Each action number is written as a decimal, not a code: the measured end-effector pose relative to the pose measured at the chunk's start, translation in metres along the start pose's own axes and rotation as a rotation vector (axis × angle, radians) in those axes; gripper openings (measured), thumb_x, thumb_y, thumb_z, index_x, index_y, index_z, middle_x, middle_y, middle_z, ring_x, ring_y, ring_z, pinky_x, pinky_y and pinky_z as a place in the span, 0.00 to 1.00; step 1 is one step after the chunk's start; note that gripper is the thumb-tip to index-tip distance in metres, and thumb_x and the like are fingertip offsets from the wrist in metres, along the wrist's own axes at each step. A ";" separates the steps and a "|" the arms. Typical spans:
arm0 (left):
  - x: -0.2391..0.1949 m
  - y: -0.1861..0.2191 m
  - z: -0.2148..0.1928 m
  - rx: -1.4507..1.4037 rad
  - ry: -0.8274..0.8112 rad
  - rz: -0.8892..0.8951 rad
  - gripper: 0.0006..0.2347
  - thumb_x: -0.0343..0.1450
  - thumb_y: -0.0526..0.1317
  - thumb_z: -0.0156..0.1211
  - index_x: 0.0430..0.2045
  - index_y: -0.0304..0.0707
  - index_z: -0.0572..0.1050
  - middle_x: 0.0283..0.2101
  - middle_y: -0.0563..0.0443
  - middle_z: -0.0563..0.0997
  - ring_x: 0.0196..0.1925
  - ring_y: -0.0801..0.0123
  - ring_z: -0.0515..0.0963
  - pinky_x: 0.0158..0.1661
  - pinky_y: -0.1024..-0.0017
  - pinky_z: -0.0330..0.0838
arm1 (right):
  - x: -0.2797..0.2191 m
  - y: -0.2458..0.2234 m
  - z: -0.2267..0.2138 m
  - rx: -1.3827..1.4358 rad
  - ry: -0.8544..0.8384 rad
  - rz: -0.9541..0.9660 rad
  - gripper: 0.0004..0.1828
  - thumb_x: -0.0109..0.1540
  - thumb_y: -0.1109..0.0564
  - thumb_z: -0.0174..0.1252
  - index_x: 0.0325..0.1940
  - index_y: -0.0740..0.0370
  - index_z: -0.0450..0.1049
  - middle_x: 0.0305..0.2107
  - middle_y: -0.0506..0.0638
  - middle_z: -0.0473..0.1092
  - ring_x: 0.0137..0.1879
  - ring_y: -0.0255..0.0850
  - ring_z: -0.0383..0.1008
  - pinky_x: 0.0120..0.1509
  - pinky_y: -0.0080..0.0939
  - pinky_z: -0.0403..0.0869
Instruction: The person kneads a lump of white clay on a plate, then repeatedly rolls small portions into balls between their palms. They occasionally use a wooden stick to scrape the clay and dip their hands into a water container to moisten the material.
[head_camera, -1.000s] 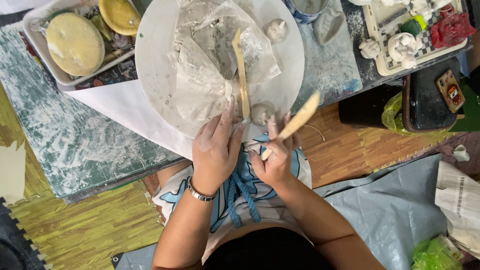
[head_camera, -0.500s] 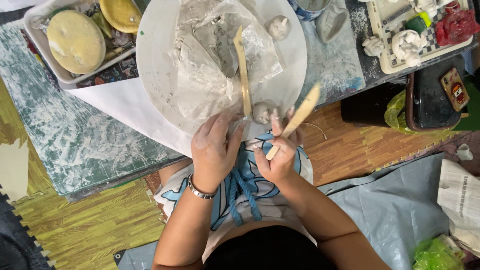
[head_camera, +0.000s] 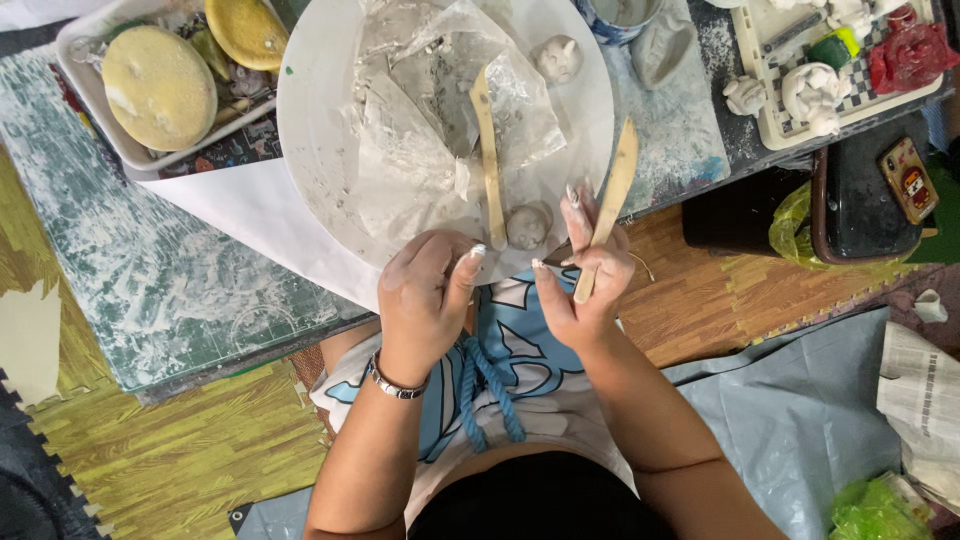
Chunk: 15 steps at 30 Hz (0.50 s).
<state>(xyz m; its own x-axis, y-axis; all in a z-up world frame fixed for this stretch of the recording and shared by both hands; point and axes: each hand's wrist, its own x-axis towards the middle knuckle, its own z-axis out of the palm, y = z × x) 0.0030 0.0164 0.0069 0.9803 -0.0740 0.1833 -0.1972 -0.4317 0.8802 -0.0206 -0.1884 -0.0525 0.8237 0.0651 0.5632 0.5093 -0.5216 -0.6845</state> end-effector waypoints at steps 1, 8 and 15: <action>-0.001 -0.002 0.000 -0.019 0.010 -0.005 0.09 0.75 0.39 0.60 0.29 0.32 0.75 0.35 0.44 0.81 0.35 0.51 0.81 0.36 0.63 0.74 | 0.006 0.001 -0.002 -0.010 -0.016 -0.008 0.20 0.66 0.64 0.60 0.49 0.58 0.53 0.63 0.69 0.67 0.77 0.62 0.60 0.83 0.58 0.54; -0.002 -0.024 -0.004 0.032 0.028 -0.103 0.12 0.77 0.40 0.60 0.26 0.30 0.74 0.29 0.42 0.77 0.31 0.50 0.76 0.33 0.61 0.69 | 0.064 0.007 -0.040 -0.147 -0.124 -0.033 0.16 0.62 0.55 0.65 0.45 0.59 0.65 0.52 0.56 0.79 0.62 0.54 0.71 0.70 0.52 0.60; 0.017 -0.042 -0.044 -0.035 0.152 0.011 0.12 0.80 0.40 0.54 0.30 0.28 0.77 0.35 0.42 0.80 0.37 0.60 0.78 0.41 0.66 0.71 | 0.062 0.006 -0.036 0.340 0.208 0.023 0.22 0.70 0.41 0.51 0.45 0.64 0.63 0.41 0.57 0.70 0.50 0.42 0.73 0.52 0.43 0.74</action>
<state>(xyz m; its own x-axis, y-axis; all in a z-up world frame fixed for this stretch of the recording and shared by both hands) 0.0276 0.0724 -0.0078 0.9652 0.0591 0.2547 -0.2109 -0.3999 0.8920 0.0243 -0.2181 -0.0047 0.7859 -0.1350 0.6034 0.5732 -0.2069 -0.7929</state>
